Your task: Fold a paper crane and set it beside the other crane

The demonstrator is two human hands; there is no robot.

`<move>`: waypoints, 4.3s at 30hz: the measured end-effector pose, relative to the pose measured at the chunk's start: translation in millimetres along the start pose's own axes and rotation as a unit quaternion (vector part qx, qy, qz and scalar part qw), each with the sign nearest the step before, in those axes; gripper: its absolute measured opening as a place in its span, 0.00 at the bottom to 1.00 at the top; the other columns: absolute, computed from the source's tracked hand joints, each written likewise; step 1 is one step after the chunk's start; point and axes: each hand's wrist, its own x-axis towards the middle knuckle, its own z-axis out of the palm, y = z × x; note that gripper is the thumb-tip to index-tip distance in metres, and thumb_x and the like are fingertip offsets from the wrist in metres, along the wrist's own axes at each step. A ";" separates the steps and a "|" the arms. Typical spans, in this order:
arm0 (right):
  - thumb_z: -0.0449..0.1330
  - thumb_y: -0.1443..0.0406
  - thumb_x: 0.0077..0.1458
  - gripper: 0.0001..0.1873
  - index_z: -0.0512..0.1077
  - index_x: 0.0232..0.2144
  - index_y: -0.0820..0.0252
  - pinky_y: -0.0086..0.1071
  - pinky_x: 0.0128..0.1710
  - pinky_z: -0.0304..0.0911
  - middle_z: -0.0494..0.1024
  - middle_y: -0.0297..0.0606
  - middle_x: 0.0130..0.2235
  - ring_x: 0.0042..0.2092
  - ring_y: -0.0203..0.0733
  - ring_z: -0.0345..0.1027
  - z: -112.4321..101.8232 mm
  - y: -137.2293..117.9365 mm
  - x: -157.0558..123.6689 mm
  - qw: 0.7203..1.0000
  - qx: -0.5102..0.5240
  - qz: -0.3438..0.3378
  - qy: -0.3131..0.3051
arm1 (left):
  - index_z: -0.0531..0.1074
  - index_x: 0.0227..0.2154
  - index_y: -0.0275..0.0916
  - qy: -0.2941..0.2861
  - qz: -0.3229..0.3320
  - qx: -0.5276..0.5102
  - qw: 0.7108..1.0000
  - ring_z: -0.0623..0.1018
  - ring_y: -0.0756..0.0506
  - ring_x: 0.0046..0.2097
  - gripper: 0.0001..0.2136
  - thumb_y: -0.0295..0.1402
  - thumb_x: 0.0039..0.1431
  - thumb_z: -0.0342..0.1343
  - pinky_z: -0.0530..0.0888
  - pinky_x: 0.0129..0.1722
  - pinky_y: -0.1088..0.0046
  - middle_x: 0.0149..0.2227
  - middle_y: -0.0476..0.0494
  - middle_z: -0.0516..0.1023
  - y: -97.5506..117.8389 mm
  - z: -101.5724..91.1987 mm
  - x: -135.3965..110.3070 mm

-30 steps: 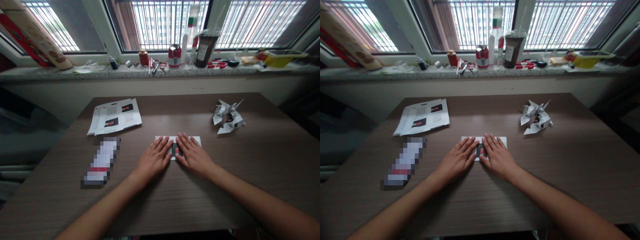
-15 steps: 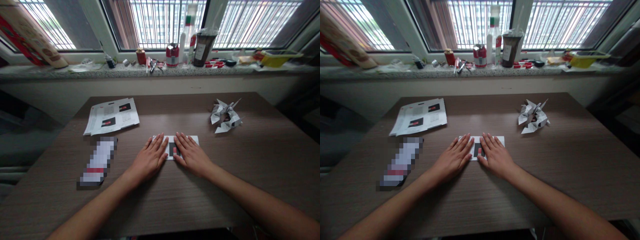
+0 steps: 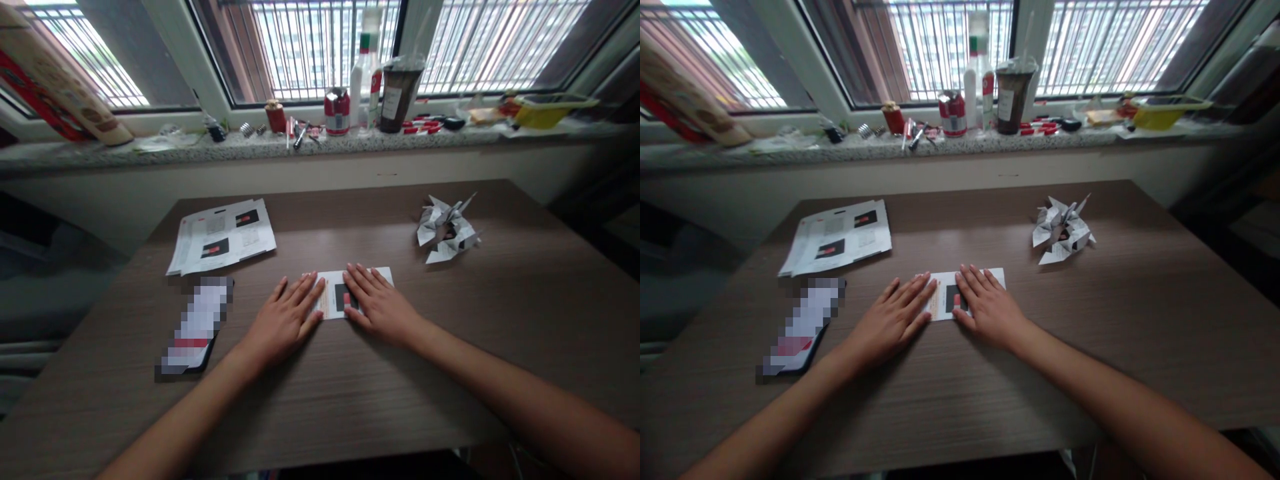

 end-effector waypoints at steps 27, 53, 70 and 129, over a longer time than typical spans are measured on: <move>0.55 0.61 0.71 0.20 0.72 0.61 0.54 0.49 0.66 0.63 0.69 0.45 0.67 0.68 0.49 0.62 -24.5 41.8 -6.5 0.985 0.156 -0.079 0.011 | 0.60 0.70 0.48 -0.036 0.172 -0.029 0.984 0.62 0.39 0.71 0.23 0.44 0.77 0.45 0.61 0.70 0.56 0.70 0.43 0.63 40.3 -17.2 12.0; 0.62 0.71 0.64 0.05 0.73 0.34 0.58 0.37 0.43 0.65 0.75 0.39 0.38 0.41 0.46 0.70 -10.2 69.4 53.3 0.974 0.169 0.051 0.145 | 0.61 0.69 0.49 -0.014 0.183 -0.085 0.979 0.62 0.35 0.70 0.24 0.48 0.76 0.45 0.52 0.72 0.45 0.70 0.42 0.64 46.2 -7.5 15.8; 0.61 0.69 0.62 0.05 0.74 0.32 0.57 0.36 0.41 0.62 0.76 0.39 0.36 0.39 0.45 0.71 -8.2 111.7 104.4 0.967 0.154 0.098 0.178 | 0.60 0.70 0.51 -0.006 0.178 -0.077 0.981 0.61 0.38 0.71 0.25 0.51 0.76 0.43 0.51 0.72 0.49 0.71 0.45 0.62 45.3 -6.3 15.7; 0.67 0.69 0.60 0.05 0.75 0.36 0.55 0.40 0.46 0.69 0.76 0.39 0.43 0.45 0.46 0.71 -22.6 25.2 -27.6 0.969 0.241 -0.027 0.039 | 0.67 0.65 0.48 0.001 0.182 -0.137 0.974 0.71 0.38 0.64 0.18 0.36 0.75 0.51 0.64 0.68 0.48 0.65 0.40 0.70 28.2 -10.1 19.8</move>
